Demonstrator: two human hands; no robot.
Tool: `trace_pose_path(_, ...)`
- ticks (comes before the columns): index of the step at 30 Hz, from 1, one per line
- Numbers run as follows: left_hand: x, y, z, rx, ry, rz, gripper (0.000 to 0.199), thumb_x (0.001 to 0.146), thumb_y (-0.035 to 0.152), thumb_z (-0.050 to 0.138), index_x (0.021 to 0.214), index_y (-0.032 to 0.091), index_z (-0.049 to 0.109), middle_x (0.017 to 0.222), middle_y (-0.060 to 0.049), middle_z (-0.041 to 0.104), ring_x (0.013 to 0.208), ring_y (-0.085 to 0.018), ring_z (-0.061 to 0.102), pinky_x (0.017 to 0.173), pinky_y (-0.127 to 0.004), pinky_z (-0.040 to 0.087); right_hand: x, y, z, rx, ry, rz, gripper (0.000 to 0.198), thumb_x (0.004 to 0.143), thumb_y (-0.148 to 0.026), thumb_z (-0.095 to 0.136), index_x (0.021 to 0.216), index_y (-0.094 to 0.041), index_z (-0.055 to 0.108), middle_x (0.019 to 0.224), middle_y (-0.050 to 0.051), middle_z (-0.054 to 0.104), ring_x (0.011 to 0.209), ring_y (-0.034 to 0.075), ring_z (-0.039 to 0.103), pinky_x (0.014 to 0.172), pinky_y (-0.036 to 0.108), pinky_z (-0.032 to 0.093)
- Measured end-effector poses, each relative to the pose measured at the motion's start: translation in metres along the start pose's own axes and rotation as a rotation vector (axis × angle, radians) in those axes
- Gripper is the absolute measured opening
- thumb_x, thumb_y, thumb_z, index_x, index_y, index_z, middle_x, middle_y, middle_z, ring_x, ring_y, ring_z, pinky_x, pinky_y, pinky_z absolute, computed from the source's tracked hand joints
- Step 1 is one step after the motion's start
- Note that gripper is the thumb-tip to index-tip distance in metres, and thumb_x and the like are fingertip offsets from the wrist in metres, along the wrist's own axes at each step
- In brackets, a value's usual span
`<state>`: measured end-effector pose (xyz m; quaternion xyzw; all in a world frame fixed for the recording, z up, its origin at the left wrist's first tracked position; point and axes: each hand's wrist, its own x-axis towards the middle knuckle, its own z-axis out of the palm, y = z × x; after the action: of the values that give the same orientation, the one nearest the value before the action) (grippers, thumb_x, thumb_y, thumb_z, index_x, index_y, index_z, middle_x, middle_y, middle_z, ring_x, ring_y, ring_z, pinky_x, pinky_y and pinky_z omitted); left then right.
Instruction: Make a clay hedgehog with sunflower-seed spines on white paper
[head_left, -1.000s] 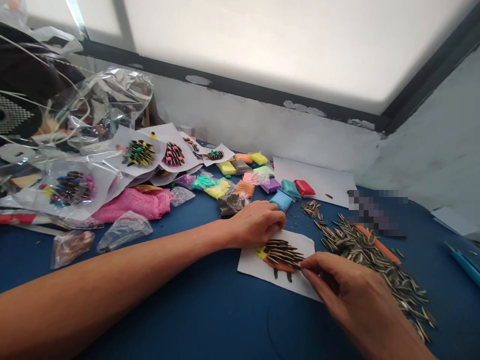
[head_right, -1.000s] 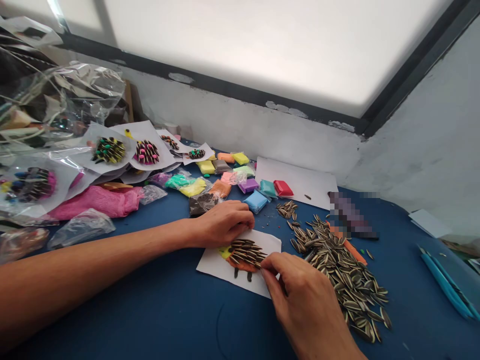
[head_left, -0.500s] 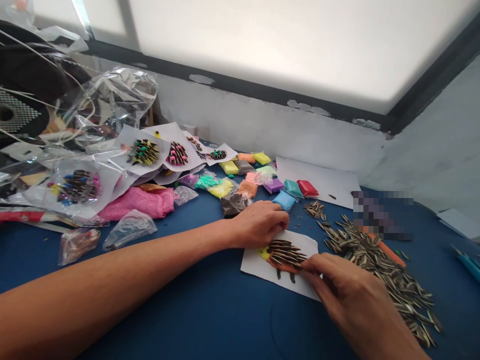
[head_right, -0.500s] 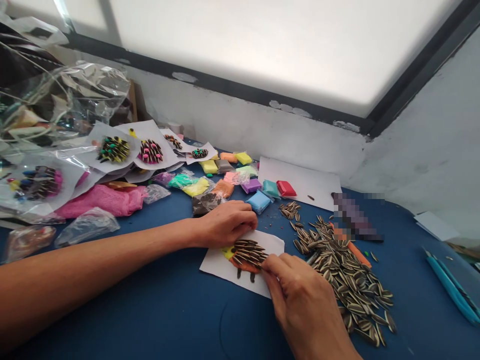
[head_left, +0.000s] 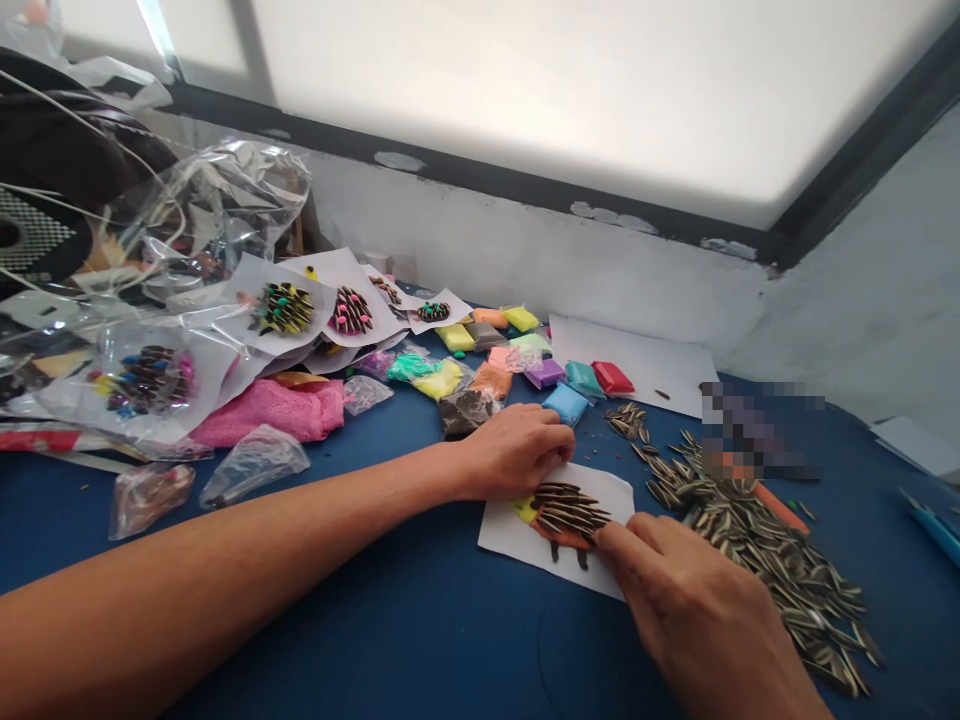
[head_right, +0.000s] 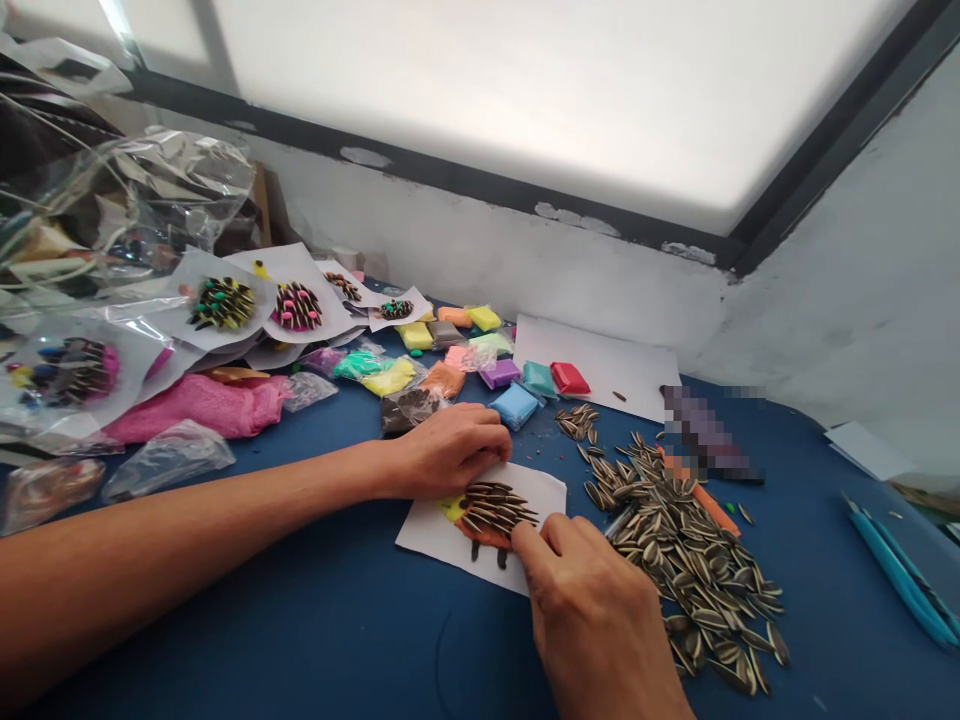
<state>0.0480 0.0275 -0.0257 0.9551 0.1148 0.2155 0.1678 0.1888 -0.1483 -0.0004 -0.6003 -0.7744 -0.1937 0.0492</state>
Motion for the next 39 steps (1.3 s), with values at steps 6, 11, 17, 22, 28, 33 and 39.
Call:
trace_pose_path(6,0.0,0.001,-0.001,0.013,-0.002,-0.004,0.016,0.089,0.012,0.049,0.09,0.016,0.065,0.087,-0.005,0.061,0.081,-0.017,0.055,0.072,-0.029,0.04,0.0,0.008,-0.005,0.077,0.066,0.03,0.018,0.094,-0.026,0.047,0.082,-0.025,0.06,0.068,-0.002,0.065,0.057,0.013,0.063,0.05,0.023,0.042)
trace_pose_path(11,0.0,0.002,-0.002,0.008,-0.01,-0.011,0.015,0.088,0.011,0.05,0.089,0.016,0.064,0.088,-0.005,0.061,0.082,-0.016,0.054,0.073,-0.029,0.04,0.005,0.008,-0.018,0.134,0.09,0.045,0.029,0.096,-0.025,0.04,0.081,-0.024,0.065,0.068,-0.001,0.066,0.053,0.012,0.064,0.047,0.023,0.046)
trace_pose_path(17,0.0,0.0,0.0,-0.016,0.001,-0.002,0.014,0.089,0.012,0.05,0.088,0.016,0.063,0.087,-0.005,0.06,0.081,-0.016,0.054,0.074,-0.03,0.04,0.008,0.014,-0.024,0.131,0.106,0.049,0.031,0.095,-0.026,0.04,0.081,-0.025,0.068,0.072,0.0,0.07,0.059,0.014,0.067,0.05,0.024,0.05)
trace_pose_path(22,-0.001,-0.002,0.002,-0.037,0.014,0.016,0.015,0.088,0.012,0.048,0.088,0.016,0.063,0.086,-0.005,0.06,0.082,-0.016,0.054,0.073,-0.03,0.04,0.004,0.047,-0.022,-0.032,0.131,0.291,0.035,0.09,-0.033,0.039,0.078,-0.024,0.07,0.071,0.002,0.074,0.054,0.02,0.067,0.039,0.029,0.043)
trace_pose_path(28,0.0,-0.004,0.004,-0.051,0.025,0.031,0.016,0.088,0.012,0.047,0.088,0.016,0.063,0.086,-0.005,0.06,0.082,-0.017,0.054,0.073,-0.031,0.04,0.001,0.066,-0.015,0.066,-0.073,0.421,0.023,0.082,-0.03,0.05,0.074,-0.026,0.072,0.056,-0.001,0.068,0.046,0.019,0.061,0.041,0.03,0.04)
trace_pose_path(33,0.0,-0.001,0.001,-0.038,0.012,0.005,0.016,0.088,0.011,0.049,0.088,0.016,0.064,0.087,-0.005,0.06,0.082,-0.017,0.053,0.073,-0.03,0.04,0.009,0.046,-0.02,0.293,0.009,0.25,0.022,0.088,-0.03,0.052,0.083,-0.025,0.072,0.079,0.002,0.072,0.066,0.017,0.067,0.055,0.028,0.052)
trace_pose_path(39,0.0,0.0,0.0,-0.019,0.005,-0.003,0.016,0.089,0.013,0.049,0.089,0.016,0.065,0.086,-0.005,0.06,0.081,-0.017,0.054,0.073,-0.03,0.039,0.014,0.024,-0.026,0.286,0.028,0.011,0.027,0.093,-0.019,0.045,0.096,-0.023,0.072,0.078,0.003,0.064,0.065,0.014,0.062,0.054,0.025,0.051)
